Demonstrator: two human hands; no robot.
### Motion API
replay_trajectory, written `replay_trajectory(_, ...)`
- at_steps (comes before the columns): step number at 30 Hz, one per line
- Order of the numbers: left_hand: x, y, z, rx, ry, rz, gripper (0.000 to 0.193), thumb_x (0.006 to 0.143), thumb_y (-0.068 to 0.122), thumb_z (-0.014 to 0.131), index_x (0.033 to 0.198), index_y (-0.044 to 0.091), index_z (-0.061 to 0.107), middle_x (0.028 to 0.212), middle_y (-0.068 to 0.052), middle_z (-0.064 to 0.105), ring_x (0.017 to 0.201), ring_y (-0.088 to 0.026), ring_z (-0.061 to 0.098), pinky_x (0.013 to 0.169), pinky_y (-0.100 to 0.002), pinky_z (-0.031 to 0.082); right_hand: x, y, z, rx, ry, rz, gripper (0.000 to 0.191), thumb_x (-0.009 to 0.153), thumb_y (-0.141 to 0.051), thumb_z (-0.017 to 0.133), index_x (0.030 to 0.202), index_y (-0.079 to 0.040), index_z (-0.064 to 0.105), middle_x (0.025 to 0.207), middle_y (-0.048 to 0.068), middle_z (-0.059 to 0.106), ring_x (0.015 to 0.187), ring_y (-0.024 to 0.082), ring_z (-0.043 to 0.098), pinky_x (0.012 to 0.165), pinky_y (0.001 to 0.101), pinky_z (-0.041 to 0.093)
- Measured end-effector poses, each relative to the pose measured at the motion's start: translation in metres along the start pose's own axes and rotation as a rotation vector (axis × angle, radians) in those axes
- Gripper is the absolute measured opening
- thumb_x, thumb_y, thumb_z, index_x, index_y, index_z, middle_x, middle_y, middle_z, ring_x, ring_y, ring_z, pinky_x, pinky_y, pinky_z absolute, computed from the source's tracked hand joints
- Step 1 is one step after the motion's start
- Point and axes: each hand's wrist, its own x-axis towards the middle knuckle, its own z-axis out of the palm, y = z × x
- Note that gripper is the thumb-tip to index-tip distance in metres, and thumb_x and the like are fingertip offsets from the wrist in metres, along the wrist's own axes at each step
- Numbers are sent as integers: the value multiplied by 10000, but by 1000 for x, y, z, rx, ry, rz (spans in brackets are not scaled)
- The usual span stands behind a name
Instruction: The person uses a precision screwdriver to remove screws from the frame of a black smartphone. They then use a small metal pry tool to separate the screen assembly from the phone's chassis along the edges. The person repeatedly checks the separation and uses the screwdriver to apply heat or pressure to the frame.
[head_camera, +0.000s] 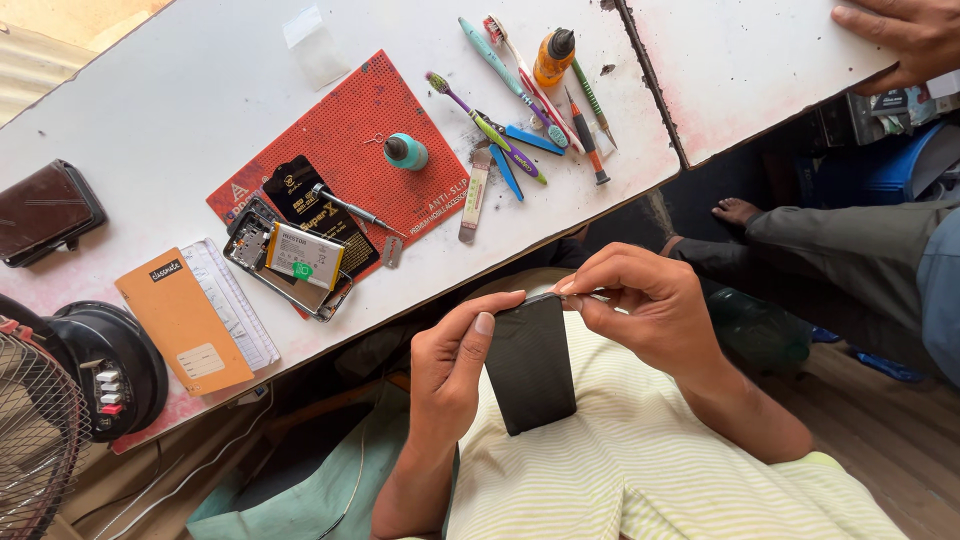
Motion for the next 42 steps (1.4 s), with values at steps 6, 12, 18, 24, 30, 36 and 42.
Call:
replay_trajectory(6, -1, 11, -6, 86, 13, 124, 215, 1038, 40, 575, 1182, -25, 721, 740, 70, 553, 624, 8, 357, 545, -215, 258, 4, -18, 12, -76, -24, -32, 197, 864, 93, 715, 1037, 6, 755, 1011, 98, 739, 878, 105, 738, 711, 199, 631)
replay_trajectory(12, 10, 29, -8, 281, -78, 297, 200, 1017, 32, 651, 1201, 5, 724, 960, -42, 709, 844, -76, 649, 770, -218, 510, 9, -37, 11, -278, -89, -183, 212, 853, 37, 773, 1052, -35, 767, 972, 58, 744, 830, 87, 744, 688, 197, 630)
replay_trajectory(18, 13, 34, -4, 255, -63, 178, 166, 979, 47, 690, 1118, 16, 774, 951, -69, 730, 830, -116, 672, 740, -227, 523, 4, -40, 15, -297, -23, -270, 221, 865, 9, 783, 1076, -51, 764, 978, 53, 749, 831, 87, 740, 679, 197, 614)
replay_trajectory(24, 9, 30, -6, 207, -40, 177, 171, 1002, 41, 663, 1135, 7, 765, 1002, -83, 733, 893, -132, 678, 786, -244, 525, -4, -30, 25, -248, 43, -279, 236, 860, 31, 786, 1080, -52, 762, 993, 67, 750, 864, 115, 750, 711, 213, 612)
replay_trajectory(30, 7, 30, -6, 210, -55, 194, 172, 1003, 43, 665, 1140, 0, 760, 1041, -101, 745, 932, -145, 708, 831, -254, 559, -4, -27, 26, -254, 28, -321, 244, 857, 46, 786, 1079, -46, 740, 1008, 75, 746, 907, 133, 766, 752, 223, 632)
replay_trajectory(36, 8, 31, -6, 208, -60, 200, 167, 1000, 38, 670, 1136, -2, 760, 1043, -105, 749, 928, -147, 715, 827, -253, 563, -3, -29, 24, -283, 12, -353, 240, 861, 43, 786, 1078, -48, 737, 1017, 81, 743, 923, 144, 769, 778, 229, 650)
replay_trajectory(42, 8, 32, -5, 202, -64, 224, 158, 1015, 38, 667, 1140, -3, 756, 1057, -102, 747, 960, -152, 724, 860, -256, 567, -2, -30, 23, -306, 0, -382, 240, 861, 33, 795, 1078, -47, 732, 1021, 82, 741, 940, 151, 771, 794, 236, 654)
